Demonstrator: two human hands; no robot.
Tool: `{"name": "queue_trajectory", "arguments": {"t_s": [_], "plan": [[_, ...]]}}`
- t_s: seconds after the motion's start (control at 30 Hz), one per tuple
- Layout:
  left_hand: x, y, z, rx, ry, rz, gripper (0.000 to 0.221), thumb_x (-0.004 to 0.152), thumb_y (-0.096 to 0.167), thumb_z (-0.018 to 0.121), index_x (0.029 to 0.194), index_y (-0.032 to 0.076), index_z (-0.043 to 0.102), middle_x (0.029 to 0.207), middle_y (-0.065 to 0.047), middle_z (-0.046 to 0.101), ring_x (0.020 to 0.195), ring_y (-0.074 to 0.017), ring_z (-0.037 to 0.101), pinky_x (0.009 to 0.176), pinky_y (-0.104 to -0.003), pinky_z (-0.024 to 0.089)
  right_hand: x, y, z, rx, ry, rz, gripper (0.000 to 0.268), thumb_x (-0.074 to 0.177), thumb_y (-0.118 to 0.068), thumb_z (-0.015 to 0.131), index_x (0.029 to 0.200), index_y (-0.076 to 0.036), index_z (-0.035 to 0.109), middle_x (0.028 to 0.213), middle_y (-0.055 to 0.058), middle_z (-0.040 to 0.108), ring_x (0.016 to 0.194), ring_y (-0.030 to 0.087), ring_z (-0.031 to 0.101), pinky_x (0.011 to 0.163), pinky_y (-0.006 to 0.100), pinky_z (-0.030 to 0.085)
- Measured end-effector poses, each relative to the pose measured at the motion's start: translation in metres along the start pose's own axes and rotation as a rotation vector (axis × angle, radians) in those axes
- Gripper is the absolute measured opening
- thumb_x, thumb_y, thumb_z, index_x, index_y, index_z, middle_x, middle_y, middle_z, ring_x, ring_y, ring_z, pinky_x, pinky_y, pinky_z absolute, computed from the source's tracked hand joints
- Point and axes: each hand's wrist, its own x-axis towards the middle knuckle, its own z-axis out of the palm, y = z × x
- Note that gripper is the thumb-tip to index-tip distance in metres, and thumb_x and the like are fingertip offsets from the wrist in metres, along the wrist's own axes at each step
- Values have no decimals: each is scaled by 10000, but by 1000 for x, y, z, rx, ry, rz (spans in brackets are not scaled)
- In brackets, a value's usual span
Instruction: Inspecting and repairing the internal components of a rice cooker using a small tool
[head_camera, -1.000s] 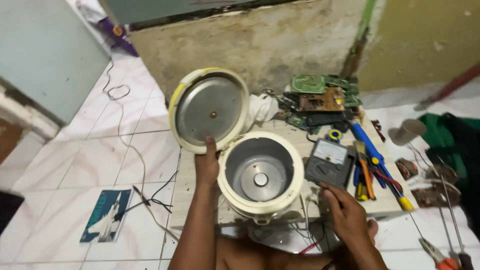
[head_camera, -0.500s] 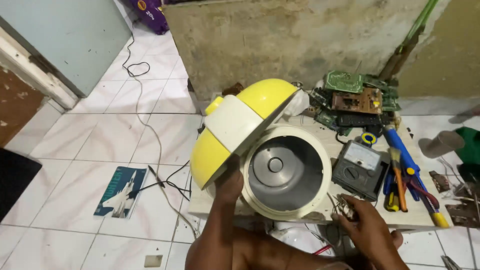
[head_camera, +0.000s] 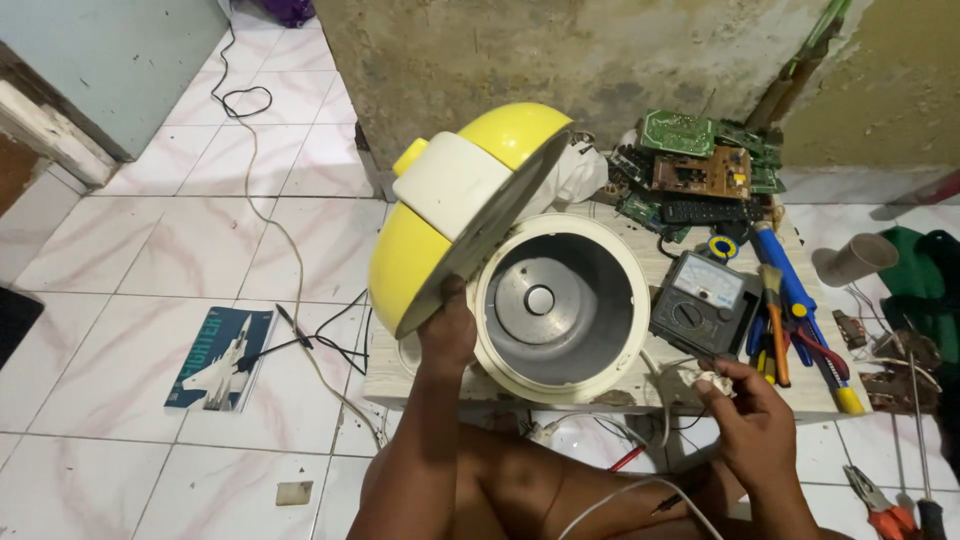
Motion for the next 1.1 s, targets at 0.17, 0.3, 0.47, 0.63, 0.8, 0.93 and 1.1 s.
{"name": "queue_trajectory", "arguments": {"t_s": [0.17, 0.3, 0.47, 0.63, 0.8, 0.93, 1.1], "plan": [[9, -13, -3, -24, -32, 334, 600, 871, 561, 659, 1209, 65, 669, 1230, -77, 658, 1234, -276, 602, 1093, -391, 479, -10, -25, 9, 25, 53, -20, 252, 979, -68, 669, 1222, -7, 653, 1194, 146, 718, 1053, 216, 651, 783, 352, 543], [12, -15, -2, -83, -44, 334, 412, 923, 433, 669, 1125, 75, 686, 1148, -66, 666, 1186, -263, 628, 1057, -397, 528, -9, -22, 19, 15, 96, 38, 338, 943, -55, 692, 1279, -46, 648, 1255, 119, 694, 1156, 201, 620, 965, 325, 516], [17, -31, -3, 18, -37, 177, 519, 918, 518, 575, 1126, 44, 606, 1039, -111, 592, 1038, -261, 577, 891, -437, 498, -13, -24, 32, -15, 75, 20, 379, 930, -102, 733, 1301, -38, 689, 1070, 124, 712, 973, 169, 614, 864, 283, 490], [17, -31, 8, 180, 58, -356, 592, 1022, 465, 411, 969, -85, 626, 730, -199, 642, 715, -290, 627, 637, -453, 526, -14, -28, 37, 2, 13, 12, 311, 952, -71, 689, 1251, 12, 702, 1129, 161, 739, 1041, 196, 644, 947, 293, 493], [38, -84, 22, -243, 189, -65, 265, 912, 157, 682, 1097, -25, 629, 872, -74, 637, 832, -173, 588, 618, -338, 493, 0, 18, 39, 53, 136, -21, 317, 873, -23, 785, 1173, 14, 690, 1107, 139, 749, 1002, 161, 673, 914, 257, 521], [-8, 17, 8, -201, -87, 542, 624, 1020, 508, 430, 1342, -10, 557, 1372, -181, 606, 1339, -333, 541, 1174, -432, 411, -18, -27, 48, -188, 224, 175, 286, 876, -174, 844, 1144, -100, 777, 895, 81, 752, 853, 160, 681, 835, 264, 492], [-9, 11, 12, -256, -44, 590, 737, 961, 645, 490, 1281, -8, 614, 1333, -155, 632, 1306, -312, 567, 1165, -421, 434, -20, -32, 51, -29, 177, 122, 456, 803, 31, 821, 1242, 3, 703, 1152, 171, 736, 1051, 227, 651, 883, 356, 567]]}}
